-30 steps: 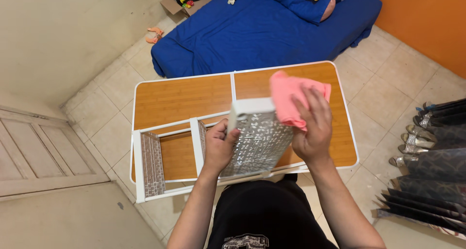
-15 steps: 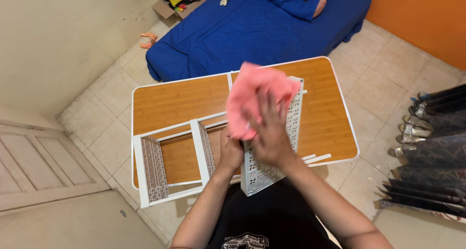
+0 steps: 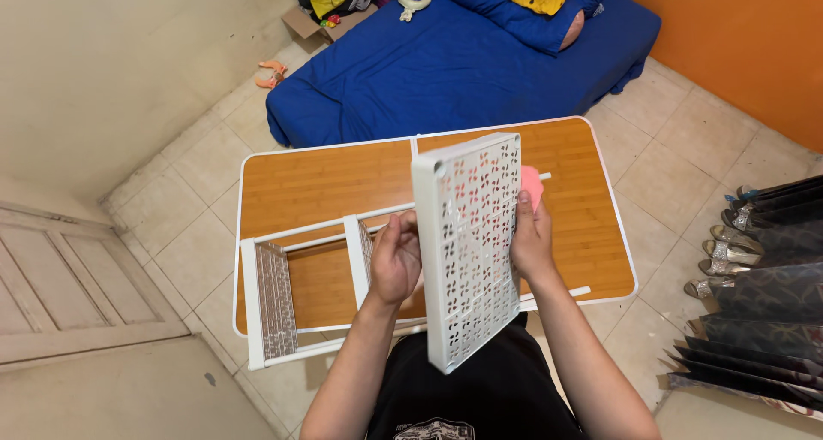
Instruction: The person assembles a white plastic shelving unit on a wooden table. They insert white rods into the frame, wipe the perforated shelf with a pink cloth, and attach black plastic feet to the rod ends.
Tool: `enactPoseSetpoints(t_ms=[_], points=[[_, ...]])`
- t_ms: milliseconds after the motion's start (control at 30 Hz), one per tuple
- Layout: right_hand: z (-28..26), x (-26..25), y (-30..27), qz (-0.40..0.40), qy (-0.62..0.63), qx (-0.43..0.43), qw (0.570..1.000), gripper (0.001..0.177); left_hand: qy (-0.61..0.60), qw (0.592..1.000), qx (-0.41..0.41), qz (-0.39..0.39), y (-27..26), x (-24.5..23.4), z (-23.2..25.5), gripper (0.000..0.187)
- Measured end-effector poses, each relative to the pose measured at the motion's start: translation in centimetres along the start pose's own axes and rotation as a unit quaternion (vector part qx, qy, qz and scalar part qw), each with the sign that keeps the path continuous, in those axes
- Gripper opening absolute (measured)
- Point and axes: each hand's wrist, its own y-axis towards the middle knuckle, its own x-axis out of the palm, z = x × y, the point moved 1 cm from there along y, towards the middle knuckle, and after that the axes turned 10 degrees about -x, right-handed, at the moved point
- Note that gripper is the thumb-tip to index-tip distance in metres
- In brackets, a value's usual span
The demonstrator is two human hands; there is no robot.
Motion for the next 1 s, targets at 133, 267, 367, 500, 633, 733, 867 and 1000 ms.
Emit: enactPoseSetpoints(t_ms=[133,267,367,500,633,733,867,1000], points=[[4.3,0.1,-0.7,0.017,0.067,0.117,0.991,0.045,0.121,0.991,0.027,-0.049,-0.1,1.0,0.9,0.059],[5.8,1.2,-2.4,0.055,0.043,0.062,0.996,0.042,0.073,0.99,-0.116,0.023,-1.1,2.5,-0.6,0.054],[3.0,2.2,-1.8,0.027,0.004,-0.018,0.999,0.04,0.074,0.987,-0.135,0.037,-1.4,2.5,-1.3,0.046],[-4.9,3.4,-0.2,-0.078,-0.114,-0.249,0.959,0.042,0.148,0.967,-0.204,0.039,-1.9,1.6,-2.7,0.046],[-11.2,5.2,1.0,-0.172,-0.269,-0.329,0.889,0.029,0.068,0.985,-0.156,-0.009,-1.3,1.4,-4.1,0.054],[-12.3,6.9,0.1,-0.231,-0.357,-0.336,0.84,0.026,-0.122,0.982,-0.146,0.0,-1.4,1.7,-3.6,0.077],[-11.4,8.1,-4.8,-0.294,-0.311,-0.322,0.845,0.033,-0.123,0.977,-0.13,0.115,-1.9,1.9,-0.8,0.088],[-10.2,6.5,-8.7,-0.374,-0.246,-0.278,0.85,0.029,-0.177,0.974,-0.133,0.055,-2.2,1.2,1.1,0.089]])
